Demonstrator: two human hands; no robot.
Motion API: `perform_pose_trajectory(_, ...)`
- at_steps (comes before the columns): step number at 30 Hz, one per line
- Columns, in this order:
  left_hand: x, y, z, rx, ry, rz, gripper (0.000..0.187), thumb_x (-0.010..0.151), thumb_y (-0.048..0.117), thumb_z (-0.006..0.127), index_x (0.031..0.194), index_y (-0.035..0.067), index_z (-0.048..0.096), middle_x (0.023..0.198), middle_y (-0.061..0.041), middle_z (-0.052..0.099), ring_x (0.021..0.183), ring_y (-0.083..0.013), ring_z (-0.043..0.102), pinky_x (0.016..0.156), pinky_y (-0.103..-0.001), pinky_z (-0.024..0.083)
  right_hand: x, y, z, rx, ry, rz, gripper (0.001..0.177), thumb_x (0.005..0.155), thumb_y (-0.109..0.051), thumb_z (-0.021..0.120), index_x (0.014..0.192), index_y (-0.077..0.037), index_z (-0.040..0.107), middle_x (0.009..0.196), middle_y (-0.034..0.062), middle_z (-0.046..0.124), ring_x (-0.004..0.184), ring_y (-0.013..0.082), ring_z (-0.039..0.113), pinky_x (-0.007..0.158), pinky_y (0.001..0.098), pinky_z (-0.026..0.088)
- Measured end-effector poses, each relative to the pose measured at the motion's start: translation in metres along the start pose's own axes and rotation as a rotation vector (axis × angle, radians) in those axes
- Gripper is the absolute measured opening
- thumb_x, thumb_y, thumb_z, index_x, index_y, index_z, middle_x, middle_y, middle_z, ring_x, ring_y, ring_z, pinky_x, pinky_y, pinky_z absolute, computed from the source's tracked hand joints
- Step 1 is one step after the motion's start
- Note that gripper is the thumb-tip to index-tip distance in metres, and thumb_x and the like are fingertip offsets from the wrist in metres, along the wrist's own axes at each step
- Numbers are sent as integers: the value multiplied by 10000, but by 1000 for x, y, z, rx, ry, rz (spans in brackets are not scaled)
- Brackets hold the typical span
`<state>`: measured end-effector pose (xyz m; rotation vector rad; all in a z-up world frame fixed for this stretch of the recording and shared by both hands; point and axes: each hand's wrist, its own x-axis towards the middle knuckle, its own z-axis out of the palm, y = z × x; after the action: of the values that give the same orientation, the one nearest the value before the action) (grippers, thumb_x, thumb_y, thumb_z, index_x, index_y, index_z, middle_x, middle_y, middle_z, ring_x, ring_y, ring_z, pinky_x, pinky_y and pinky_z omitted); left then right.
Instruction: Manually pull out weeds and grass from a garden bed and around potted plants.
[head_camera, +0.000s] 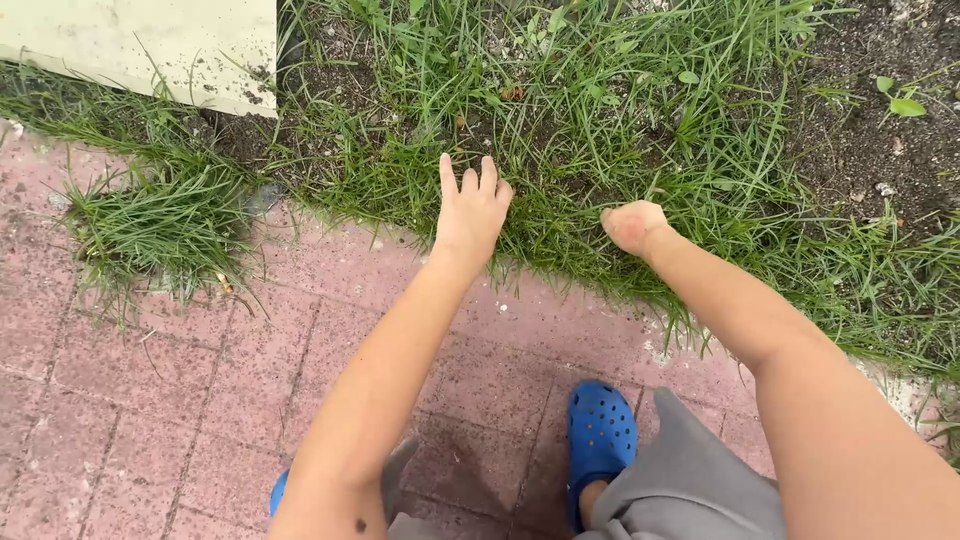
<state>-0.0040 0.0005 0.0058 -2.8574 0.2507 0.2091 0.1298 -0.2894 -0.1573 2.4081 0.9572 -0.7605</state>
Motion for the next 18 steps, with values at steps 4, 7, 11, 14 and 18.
perform_pose_trajectory(4,0,-7,8,-11,30,-19,640,782,223,771,1371,110,550,1528,-189,430,1243,-333,549,1166,-718,132,26,12,46,35,187,-169,292,1001,-188,407,1118,-83,653,932,69,764,869,285,746,712,399,614)
perform_pose_trajectory(7,-4,-10,14,-33,50,-28,634,781,216,769,1368,114,555,1518,-183,439,1251,-331,550,1168,-719,133,4,3,26,102,139,-138,380,1027,-241,341,1071,-78,681,959,93,766,886,318,735,767,406,607)
perform_pose_trajectory(11,1,-25,10,-51,61,-40,632,780,188,764,1375,128,561,1512,-173,445,1250,-321,553,1173,-715,134,-33,0,-1,195,-11,-24,472,1093,-320,254,1064,-81,661,979,143,776,887,370,731,803,451,597)
perform_pose_trajectory(14,9,-31,8,-104,92,-29,649,749,161,762,1366,132,562,1510,-178,444,1260,-316,549,1156,-717,133,-82,17,-29,287,43,-56,488,1101,-336,293,960,-114,704,932,153,778,923,331,740,873,422,590)
perform_pose_trajectory(18,21,-30,12,-109,111,-38,641,750,151,754,1362,122,567,1482,-186,458,1254,-317,552,1153,-720,124,-126,40,-102,196,72,-9,290,949,-264,432,1111,-109,616,948,114,784,910,327,744,793,459,603)
